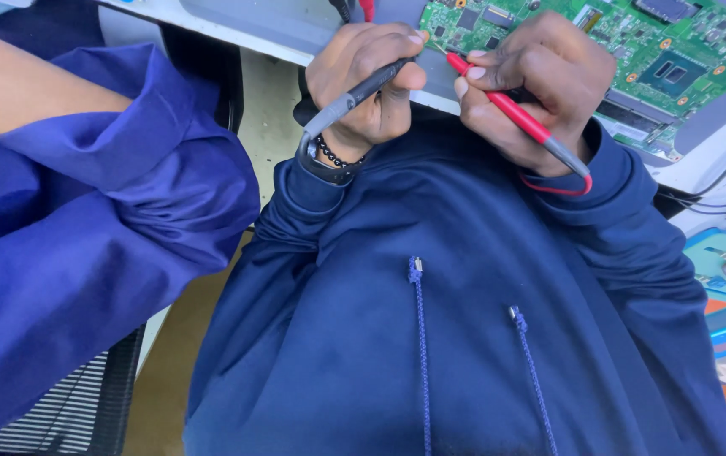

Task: Testing electrical components on a laptop motherboard using a digital multimeter

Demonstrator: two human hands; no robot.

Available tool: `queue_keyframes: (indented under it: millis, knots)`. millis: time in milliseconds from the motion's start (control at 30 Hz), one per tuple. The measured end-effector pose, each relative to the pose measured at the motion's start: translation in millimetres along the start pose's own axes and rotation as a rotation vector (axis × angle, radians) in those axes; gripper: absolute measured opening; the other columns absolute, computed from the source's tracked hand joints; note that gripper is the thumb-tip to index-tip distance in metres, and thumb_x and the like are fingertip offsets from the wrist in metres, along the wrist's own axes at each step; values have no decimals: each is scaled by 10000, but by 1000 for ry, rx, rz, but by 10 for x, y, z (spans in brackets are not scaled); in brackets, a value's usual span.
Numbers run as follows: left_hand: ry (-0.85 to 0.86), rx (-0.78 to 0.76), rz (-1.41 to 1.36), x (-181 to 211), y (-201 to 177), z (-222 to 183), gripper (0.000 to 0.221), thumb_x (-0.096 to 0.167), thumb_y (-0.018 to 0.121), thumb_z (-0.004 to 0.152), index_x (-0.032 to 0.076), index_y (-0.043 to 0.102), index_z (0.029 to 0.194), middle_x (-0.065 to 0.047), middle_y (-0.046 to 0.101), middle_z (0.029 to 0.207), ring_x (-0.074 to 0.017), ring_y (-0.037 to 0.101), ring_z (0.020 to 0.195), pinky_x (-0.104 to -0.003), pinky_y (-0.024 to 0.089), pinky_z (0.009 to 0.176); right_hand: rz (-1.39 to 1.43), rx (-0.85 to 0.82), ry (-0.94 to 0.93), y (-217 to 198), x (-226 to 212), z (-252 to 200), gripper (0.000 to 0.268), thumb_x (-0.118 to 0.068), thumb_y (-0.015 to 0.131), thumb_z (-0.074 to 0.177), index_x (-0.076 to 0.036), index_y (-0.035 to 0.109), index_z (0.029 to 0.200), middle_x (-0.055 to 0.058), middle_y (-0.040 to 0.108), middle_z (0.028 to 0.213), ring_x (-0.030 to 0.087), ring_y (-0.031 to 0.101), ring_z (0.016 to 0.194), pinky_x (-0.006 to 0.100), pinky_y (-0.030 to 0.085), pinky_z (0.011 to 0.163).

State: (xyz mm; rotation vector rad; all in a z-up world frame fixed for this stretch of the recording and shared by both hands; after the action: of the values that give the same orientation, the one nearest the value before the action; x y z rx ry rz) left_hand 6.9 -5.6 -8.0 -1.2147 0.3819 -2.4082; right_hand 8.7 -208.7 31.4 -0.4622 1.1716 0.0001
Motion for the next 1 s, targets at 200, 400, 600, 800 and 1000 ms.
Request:
queue_keyframes:
  millis: [200, 400, 600, 800, 1000]
  knots:
    - [-5, 0, -6, 16, -9, 14, 286, 333, 485, 1105, 75, 604, 1071, -29, 762, 904, -230, 807, 787, -330, 635, 675, -20, -22, -1, -9, 4, -6, 325, 154, 867, 953, 75, 597, 790, 242, 651, 859, 360, 727, 803, 405, 517, 677]
    - [-12, -18, -14, 6, -14, -10, 288, 344, 493, 1101, 79, 603, 1081, -38, 764, 910, -233, 804, 806, -333, 637, 690, -26, 7, 4, 21, 18, -33, 284, 161, 862, 936, 74, 624, 807, 234, 639, 858, 363, 746, 790, 385, 525, 645]
    - [9, -17, 3, 1, -21, -4, 294, 340, 491, 1102, 68, 597, 1071, -48, 762, 900, -234, 806, 795, -329, 633, 692, -50, 31, 16, 41, -13, -25, 255, 165, 854, 933, 73, 641, 825, 235, 634, 853, 361, 741, 784, 393, 519, 654]
    - [5, -23, -14, -2, -21, -3, 290, 337, 481, 1108, 70, 589, 1077, -55, 760, 884, -234, 804, 785, -328, 630, 689, -40, 39, 24, 51, -22, -24, 224, 155, 845, 936, 78, 658, 841, 233, 629, 856, 360, 739, 783, 397, 529, 661]
    - [10, -15, 24, -6, -20, -12, 299, 349, 481, 1105, 78, 601, 1070, -43, 765, 890, -218, 799, 793, -322, 640, 672, -46, 44, 15, 57, -1, -39, 243, 162, 852, 924, 68, 648, 832, 225, 623, 859, 359, 748, 791, 388, 515, 649]
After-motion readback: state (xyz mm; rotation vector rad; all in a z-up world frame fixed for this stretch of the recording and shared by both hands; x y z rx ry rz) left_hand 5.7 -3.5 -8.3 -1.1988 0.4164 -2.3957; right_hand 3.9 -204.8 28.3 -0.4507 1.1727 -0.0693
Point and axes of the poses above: each hand's wrist, its own z-axis towards the middle knuckle, its own y-axis out of the palm, x = y × z, the point moved 1 cm from there along z, towards the middle knuckle
